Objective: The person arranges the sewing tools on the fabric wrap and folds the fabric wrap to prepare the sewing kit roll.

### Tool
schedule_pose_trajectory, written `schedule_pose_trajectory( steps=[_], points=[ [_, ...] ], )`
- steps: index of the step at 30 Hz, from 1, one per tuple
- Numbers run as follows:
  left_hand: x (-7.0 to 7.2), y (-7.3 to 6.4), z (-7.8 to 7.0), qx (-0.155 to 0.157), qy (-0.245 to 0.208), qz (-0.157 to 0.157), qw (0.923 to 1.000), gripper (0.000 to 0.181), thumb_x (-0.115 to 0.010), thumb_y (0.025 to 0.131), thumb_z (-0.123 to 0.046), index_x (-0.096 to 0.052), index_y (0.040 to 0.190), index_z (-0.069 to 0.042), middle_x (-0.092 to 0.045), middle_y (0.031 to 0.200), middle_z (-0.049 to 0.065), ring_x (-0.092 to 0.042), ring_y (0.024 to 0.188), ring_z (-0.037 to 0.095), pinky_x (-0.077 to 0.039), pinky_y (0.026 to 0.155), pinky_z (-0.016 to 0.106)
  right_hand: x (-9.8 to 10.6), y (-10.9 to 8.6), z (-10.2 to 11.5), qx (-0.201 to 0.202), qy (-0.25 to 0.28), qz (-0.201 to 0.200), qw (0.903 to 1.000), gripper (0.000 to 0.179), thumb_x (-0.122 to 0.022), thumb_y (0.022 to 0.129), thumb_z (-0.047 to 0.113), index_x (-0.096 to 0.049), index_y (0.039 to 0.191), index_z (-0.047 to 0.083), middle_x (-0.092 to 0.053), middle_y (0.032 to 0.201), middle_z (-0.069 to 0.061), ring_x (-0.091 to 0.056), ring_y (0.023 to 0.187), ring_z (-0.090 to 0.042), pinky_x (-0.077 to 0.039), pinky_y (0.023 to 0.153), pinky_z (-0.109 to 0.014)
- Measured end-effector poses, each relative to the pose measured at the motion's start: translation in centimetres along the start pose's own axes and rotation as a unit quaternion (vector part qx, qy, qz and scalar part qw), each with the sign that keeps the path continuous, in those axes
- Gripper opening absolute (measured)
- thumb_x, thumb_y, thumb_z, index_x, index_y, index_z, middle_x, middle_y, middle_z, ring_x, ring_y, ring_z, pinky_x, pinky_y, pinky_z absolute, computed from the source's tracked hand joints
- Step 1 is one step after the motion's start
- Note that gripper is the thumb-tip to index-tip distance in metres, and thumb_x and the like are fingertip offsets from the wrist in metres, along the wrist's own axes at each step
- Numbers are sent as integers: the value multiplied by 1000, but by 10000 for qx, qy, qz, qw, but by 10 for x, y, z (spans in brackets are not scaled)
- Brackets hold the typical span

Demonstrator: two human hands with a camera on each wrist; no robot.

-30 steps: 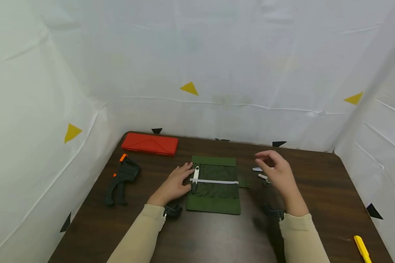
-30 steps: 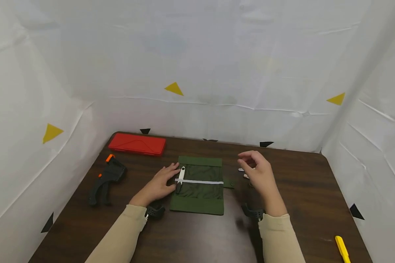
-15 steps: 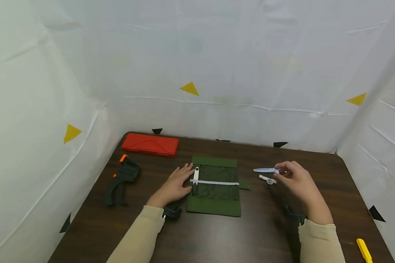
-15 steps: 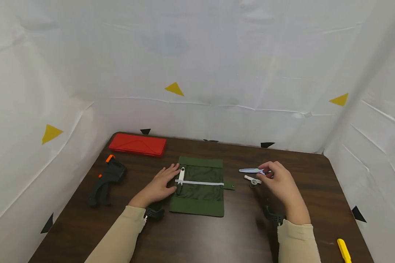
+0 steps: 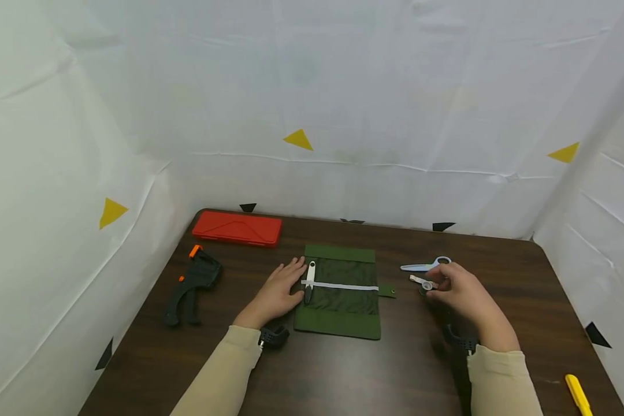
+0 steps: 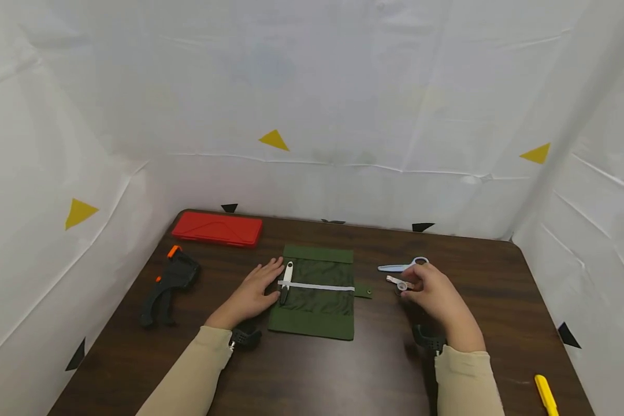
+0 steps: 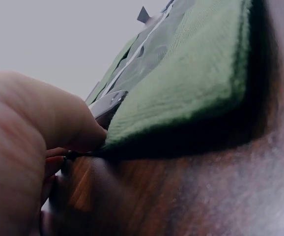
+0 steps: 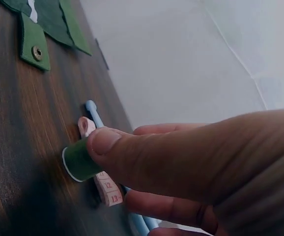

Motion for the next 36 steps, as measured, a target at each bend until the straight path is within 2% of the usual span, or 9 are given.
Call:
schedule_pose_trajectory(
  steps=[8,14,20,26,32,36],
  points=[
    [2,1,-2,-36,124,-178,9998,71,-71,104,-19,-43,167,-6,-37,177,10,-30,168,30,-17,137,57,-10,6,3,173,-74,-4,9998,35,-90,88,5,-76,120,6,-69,110,-11,-68,90,-20,-56,76,-32],
    [2,2,-4,6,95,-152,9998,71,-71,104,-19,-43,167,-6,-36,178,9,-30,168,29,-17,137,57,-19,8,5,248,-141,28,9996,30,-86,90,2,-78,119,7,-68,105,-6,-60,88,-17,-52,76,-31],
    [4,2,-4,-14,10,-202,9998,70,-71,103,-19,-44,166,-6,-36,178,10,-30,168,31,-17,137,58,-18,9,7,309,-185,13,9994,27,-85,91,1,-77,117,8,-70,105,-4,-62,88,-16,-55,76,-32],
    [2,0,-1,-7,86,-262,9996,69,-72,102,-19,-46,165,-6,-38,177,10,-31,167,30,-18,137,58,-15,8,12,347,-123,-181,9992,23,-85,94,4,-77,115,12,-68,106,-3,-68,91,-14,-60,79,-30],
    [-2,-2,2,-9,87,-236,9997,70,-72,103,-20,-45,166,-8,-37,177,9,-30,168,29,-17,137,57,-13,6,25,456,-31,-485,9978,25,-85,93,4,-75,114,12,-67,104,-1,-68,89,-12,-58,78,-25],
    [-2,-2,2,-3,56,-280,9996,69,-72,102,-19,-46,166,-8,-37,177,9,-31,168,28,-17,137,57,-13,7,34,539,133,-554,9969,25,-85,93,4,-75,115,11,-68,106,-1,-70,91,-15,-59,80,-24]
  ],
)
Point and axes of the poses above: each hand's wrist, its own y-axis towards the middle knuckle, its own x-axis out of the back of the hand, z = x × y, the point moved 8 cm from there along y, towards the middle knuckle
